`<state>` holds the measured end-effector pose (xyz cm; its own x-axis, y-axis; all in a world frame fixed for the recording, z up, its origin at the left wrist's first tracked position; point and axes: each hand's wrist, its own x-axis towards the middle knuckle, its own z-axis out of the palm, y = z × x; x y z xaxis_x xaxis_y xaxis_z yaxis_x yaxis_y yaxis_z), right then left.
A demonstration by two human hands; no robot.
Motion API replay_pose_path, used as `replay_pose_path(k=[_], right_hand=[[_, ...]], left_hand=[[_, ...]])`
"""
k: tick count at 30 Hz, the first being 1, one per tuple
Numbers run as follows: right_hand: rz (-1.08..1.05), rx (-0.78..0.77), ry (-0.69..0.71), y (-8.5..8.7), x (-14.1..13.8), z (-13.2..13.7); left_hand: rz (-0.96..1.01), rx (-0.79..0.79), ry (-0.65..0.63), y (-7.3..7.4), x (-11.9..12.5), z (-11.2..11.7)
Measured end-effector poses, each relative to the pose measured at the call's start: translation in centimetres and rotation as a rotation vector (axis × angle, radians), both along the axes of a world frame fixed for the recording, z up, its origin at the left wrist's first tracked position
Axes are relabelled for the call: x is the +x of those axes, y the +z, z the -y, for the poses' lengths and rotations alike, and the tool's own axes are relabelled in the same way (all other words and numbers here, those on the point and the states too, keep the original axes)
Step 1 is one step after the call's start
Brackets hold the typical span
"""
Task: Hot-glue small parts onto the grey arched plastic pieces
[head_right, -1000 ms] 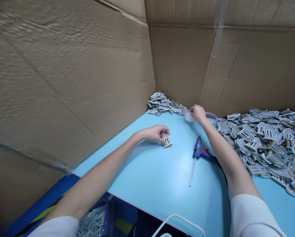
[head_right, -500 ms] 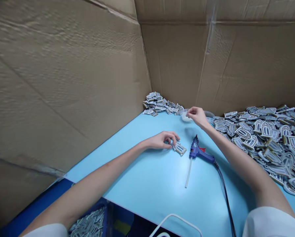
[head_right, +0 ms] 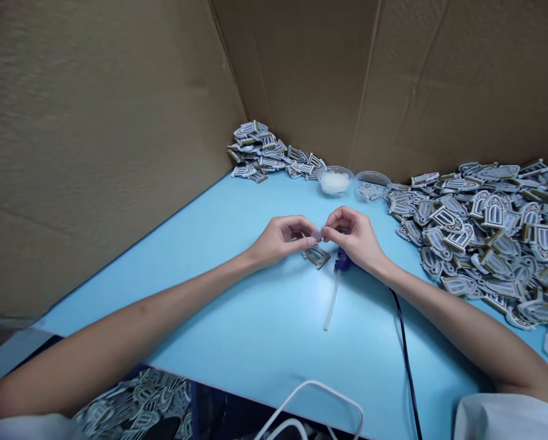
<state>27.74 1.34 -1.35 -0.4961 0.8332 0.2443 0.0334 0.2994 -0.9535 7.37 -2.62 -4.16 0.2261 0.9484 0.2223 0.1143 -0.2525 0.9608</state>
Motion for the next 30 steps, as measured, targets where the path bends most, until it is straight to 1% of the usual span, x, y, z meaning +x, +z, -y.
replay_pose_path(k=[5,8,9,10,12,15,16,18,20,22,26,28,30], right_hand=[[0.112,0.031,-0.067,-0.4,0.0,0.5],[0.212,0.076,-0.068,-0.7,0.2,0.5],[0.245,0.113,-0.060,-0.9,0.3,0.5],[0.270,0.173,-0.050,-0.9,0.3,0.4],[0.301,0.349,-0.007,-1.0,0.4,0.4],[0.346,0.611,0.102,-0.9,0.6,0.4],[0.373,0.664,0.127,-0.9,0.7,0.4],[0.435,0.714,0.135,-0.8,0.8,0.3],[0.472,0.705,0.122,-0.8,1.0,0.0],[0.478,0.666,0.128,-1.0,1.1,-0.4],[0.468,0.565,0.181,-1.1,1.1,-0.7],[0.457,0.497,0.204,-1.1,1.0,-0.5],[0.445,0.433,0.216,-1.0,0.8,-0.1]], left_hand=[[0.028,-0.020,-0.058,-0.2,-0.2,0.0],[0.041,-0.036,-0.052,-0.3,-0.2,0.0],[0.038,-0.039,-0.039,-0.2,-0.2,0.0],[0.021,-0.038,-0.023,-0.1,-0.2,0.0],[-0.065,-0.020,-0.007,0.3,-0.2,0.1],[-0.228,0.035,-0.002,0.9,-0.2,0.4],[-0.283,0.058,0.005,1.1,-0.3,0.5],[-0.414,0.112,0.043,1.4,-0.7,0.4],[-0.550,0.143,0.064,1.4,-1.1,0.2],[-0.602,0.124,0.013,1.1,-1.5,-0.1],[-0.469,0.085,-0.206,0.4,-1.8,-0.5],[-0.413,0.098,-0.261,0.2,-1.8,-0.5],[-0.390,0.103,-0.277,0.1,-1.8,-0.6]])
